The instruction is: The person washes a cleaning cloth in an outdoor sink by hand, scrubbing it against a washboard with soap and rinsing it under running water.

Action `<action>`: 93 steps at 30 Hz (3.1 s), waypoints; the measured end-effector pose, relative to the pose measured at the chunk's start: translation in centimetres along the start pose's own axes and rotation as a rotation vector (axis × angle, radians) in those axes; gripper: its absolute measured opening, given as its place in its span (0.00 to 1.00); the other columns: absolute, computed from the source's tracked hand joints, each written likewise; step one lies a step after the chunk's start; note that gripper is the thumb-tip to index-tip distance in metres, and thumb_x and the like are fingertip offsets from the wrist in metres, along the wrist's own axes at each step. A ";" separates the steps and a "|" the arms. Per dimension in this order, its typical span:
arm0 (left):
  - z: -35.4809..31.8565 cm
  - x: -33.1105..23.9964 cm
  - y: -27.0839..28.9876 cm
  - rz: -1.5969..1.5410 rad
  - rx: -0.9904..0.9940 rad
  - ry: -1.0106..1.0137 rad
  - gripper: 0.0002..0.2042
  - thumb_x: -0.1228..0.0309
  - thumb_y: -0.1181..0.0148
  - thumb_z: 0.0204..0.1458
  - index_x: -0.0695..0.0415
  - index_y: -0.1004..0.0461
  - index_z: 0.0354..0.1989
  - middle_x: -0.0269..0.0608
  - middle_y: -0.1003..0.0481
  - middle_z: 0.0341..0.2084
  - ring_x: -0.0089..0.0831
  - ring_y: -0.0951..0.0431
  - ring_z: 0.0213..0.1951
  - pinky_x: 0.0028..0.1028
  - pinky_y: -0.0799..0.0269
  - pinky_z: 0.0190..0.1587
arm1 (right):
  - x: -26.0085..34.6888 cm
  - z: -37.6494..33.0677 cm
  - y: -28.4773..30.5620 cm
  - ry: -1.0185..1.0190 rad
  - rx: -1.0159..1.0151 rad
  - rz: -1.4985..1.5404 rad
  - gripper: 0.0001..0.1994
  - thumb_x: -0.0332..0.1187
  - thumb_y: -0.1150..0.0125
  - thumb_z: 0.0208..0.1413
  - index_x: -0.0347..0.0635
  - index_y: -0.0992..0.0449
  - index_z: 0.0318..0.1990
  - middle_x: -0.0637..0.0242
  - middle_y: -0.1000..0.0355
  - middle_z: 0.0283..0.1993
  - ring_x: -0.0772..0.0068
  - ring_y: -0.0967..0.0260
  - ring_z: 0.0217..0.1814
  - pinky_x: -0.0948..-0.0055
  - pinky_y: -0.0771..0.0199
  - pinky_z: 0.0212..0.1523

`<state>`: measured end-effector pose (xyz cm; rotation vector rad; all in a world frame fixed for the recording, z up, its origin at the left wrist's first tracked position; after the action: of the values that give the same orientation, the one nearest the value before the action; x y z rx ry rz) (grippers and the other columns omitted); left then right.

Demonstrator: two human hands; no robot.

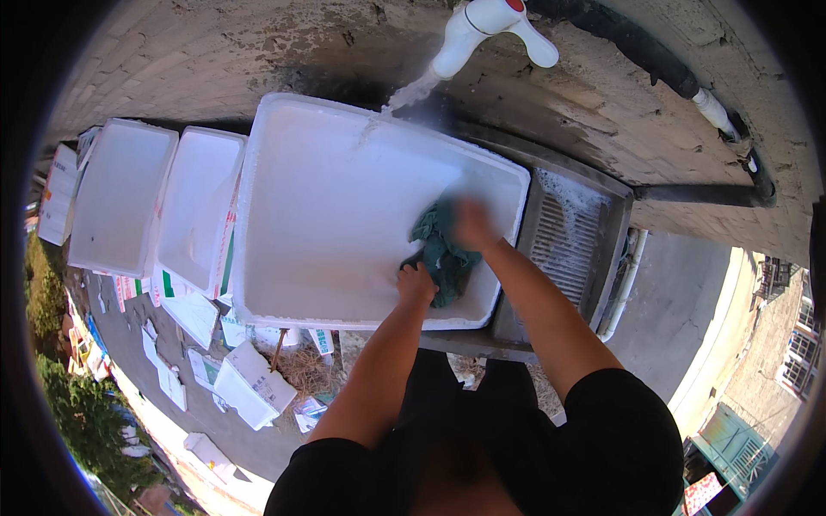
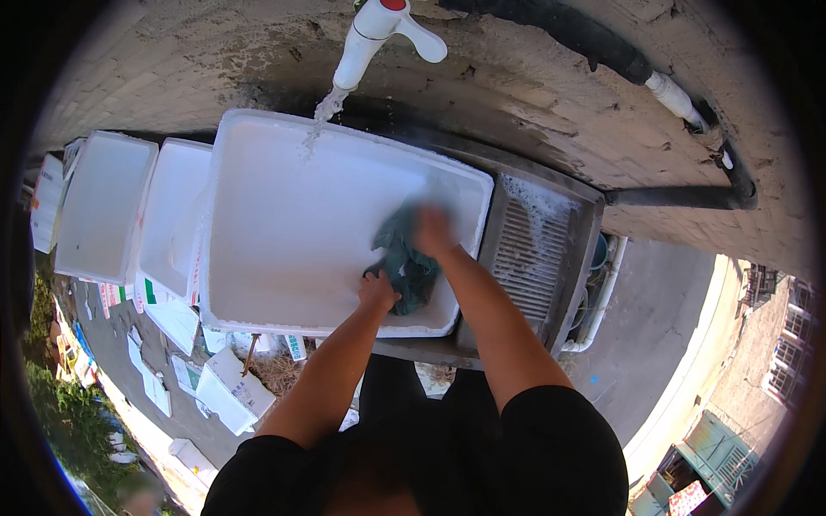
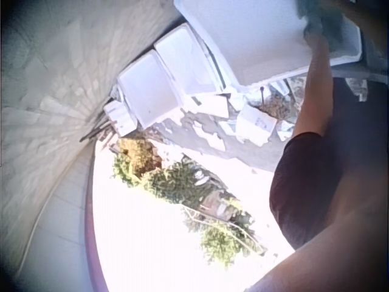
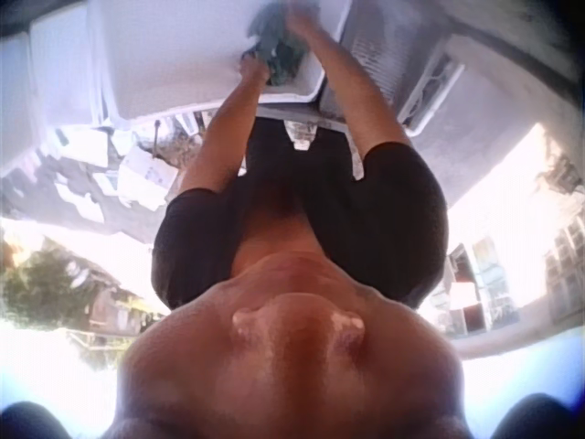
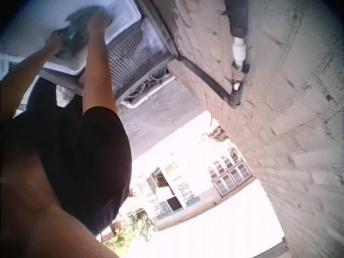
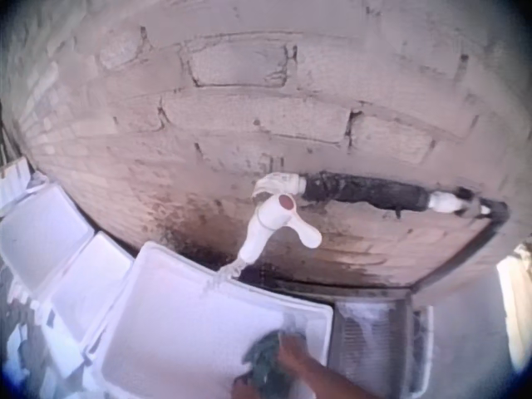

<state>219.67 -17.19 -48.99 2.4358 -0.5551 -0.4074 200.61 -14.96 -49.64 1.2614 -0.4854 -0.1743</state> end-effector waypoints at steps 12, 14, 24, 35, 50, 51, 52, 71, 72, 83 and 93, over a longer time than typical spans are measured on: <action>0.0 2.1 13.8 -1.504 -0.018 -0.394 0.05 0.80 0.50 0.42 0.60 0.36 0.28 0.35 0.33 0.25 0.25 0.33 0.27 0.25 0.37 0.29 | -2.3 1.9 12.6 -0.398 0.138 0.380 0.18 0.33 0.41 0.44 0.40 0.30 0.45 0.54 0.33 0.43 0.51 0.36 0.45 0.60 0.34 0.47; -2.3 0.1 18.8 -1.517 -0.125 -0.602 0.05 0.83 0.52 0.42 0.61 0.37 0.27 0.38 0.32 0.27 0.29 0.32 0.30 0.27 0.36 0.32 | -1.7 3.4 18.3 -0.283 -0.054 0.225 0.18 0.32 0.41 0.44 0.40 0.30 0.45 0.54 0.33 0.43 0.51 0.36 0.45 0.60 0.34 0.48; -7.8 -0.1 22.3 -0.626 -0.606 -0.538 0.25 0.80 0.47 0.46 0.58 0.43 0.56 0.51 0.40 0.52 0.47 0.39 0.55 0.38 0.40 0.56 | 0.6 2.3 4.6 -0.325 0.752 0.247 0.28 0.45 0.38 0.44 0.43 0.34 0.53 0.53 0.40 0.58 0.50 0.45 0.61 0.54 0.42 0.58; -27.8 -23.9 45.9 -0.269 -1.067 -1.172 0.22 0.68 0.39 0.50 0.56 0.36 0.54 0.47 0.33 0.49 0.38 0.38 0.55 0.36 0.36 0.52 | 2.3 -5.2 -8.4 -0.440 0.931 0.600 0.36 0.43 0.35 0.40 0.39 0.42 0.57 0.48 0.52 0.62 0.42 0.53 0.64 0.38 0.44 0.53; -28.9 -22.5 45.5 0.059 -0.952 -1.499 0.22 0.78 0.49 0.48 0.58 0.36 0.54 0.45 0.37 0.55 0.39 0.38 0.57 0.36 0.41 0.58 | -0.8 -3.2 10.1 -0.440 0.145 0.755 0.15 0.17 0.46 0.34 0.40 0.29 0.35 0.54 0.33 0.39 0.50 0.35 0.43 0.61 0.34 0.42; -30.5 -21.7 44.8 0.096 -1.167 -1.517 0.24 0.75 0.45 0.48 0.60 0.39 0.55 0.49 0.37 0.53 0.42 0.38 0.56 0.37 0.40 0.56 | -1.5 -4.0 14.3 -0.462 0.104 0.781 0.17 0.16 0.46 0.33 0.39 0.30 0.36 0.55 0.34 0.38 0.51 0.35 0.43 0.62 0.34 0.42; -31.7 -21.2 43.4 0.123 -1.378 -1.538 0.27 0.72 0.41 0.47 0.62 0.42 0.56 0.52 0.38 0.52 0.44 0.39 0.55 0.39 0.38 0.53 | -2.7 -5.3 18.2 -0.496 0.051 0.800 0.19 0.14 0.46 0.32 0.39 0.30 0.37 0.56 0.34 0.38 0.52 0.35 0.42 0.64 0.34 0.42; -0.6 -33.7 1.2 -0.497 -0.239 -0.765 0.27 0.55 0.55 0.58 0.62 0.42 0.59 0.53 0.39 0.56 0.51 0.43 0.59 0.44 0.48 0.59 | -22.5 -15.2 15.9 -0.652 0.382 0.461 0.21 0.50 0.53 0.55 0.51 0.29 0.51 0.44 0.52 0.65 0.41 0.57 0.66 0.46 0.53 0.61; -2.4 -34.0 0.5 -0.677 -0.056 -0.785 0.26 0.54 0.54 0.58 0.62 0.41 0.58 0.52 0.38 0.55 0.50 0.42 0.58 0.45 0.48 0.59 | -21.5 -16.5 16.7 -0.628 0.385 0.650 0.20 0.50 0.52 0.55 0.53 0.28 0.50 0.45 0.53 0.66 0.41 0.58 0.67 0.44 0.54 0.61; -2.5 -33.2 -4.7 -0.112 -0.579 -0.945 0.17 0.64 0.45 0.45 0.56 0.32 0.44 0.49 0.30 0.43 0.52 0.32 0.44 0.49 0.44 0.50 | -20.6 -16.7 17.1 -0.518 0.309 0.234 0.23 0.49 0.44 0.44 0.54 0.33 0.49 0.51 0.44 0.58 0.43 0.46 0.58 0.40 0.45 0.52; -1.2 -36.6 -1.0 -0.273 -0.128 -0.709 0.25 0.57 0.56 0.55 0.49 0.41 0.61 0.43 0.43 0.59 0.47 0.45 0.60 0.56 0.59 0.60 | -24.6 -15.8 16.1 -0.720 0.251 0.568 0.19 0.47 0.56 0.56 0.48 0.32 0.50 0.55 0.39 0.58 0.47 0.42 0.57 0.48 0.46 0.55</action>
<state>188.73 1.53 -42.97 2.2040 -0.4533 -1.4017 183.58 13.25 -44.25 1.2307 -1.5003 -0.0804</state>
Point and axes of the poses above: each hand's wrist, its own z-axis towards the middle knuckle, its own y-axis out of the back of the hand, x = y × z, the point moved 10 cm from there along z, towards the middle knuckle
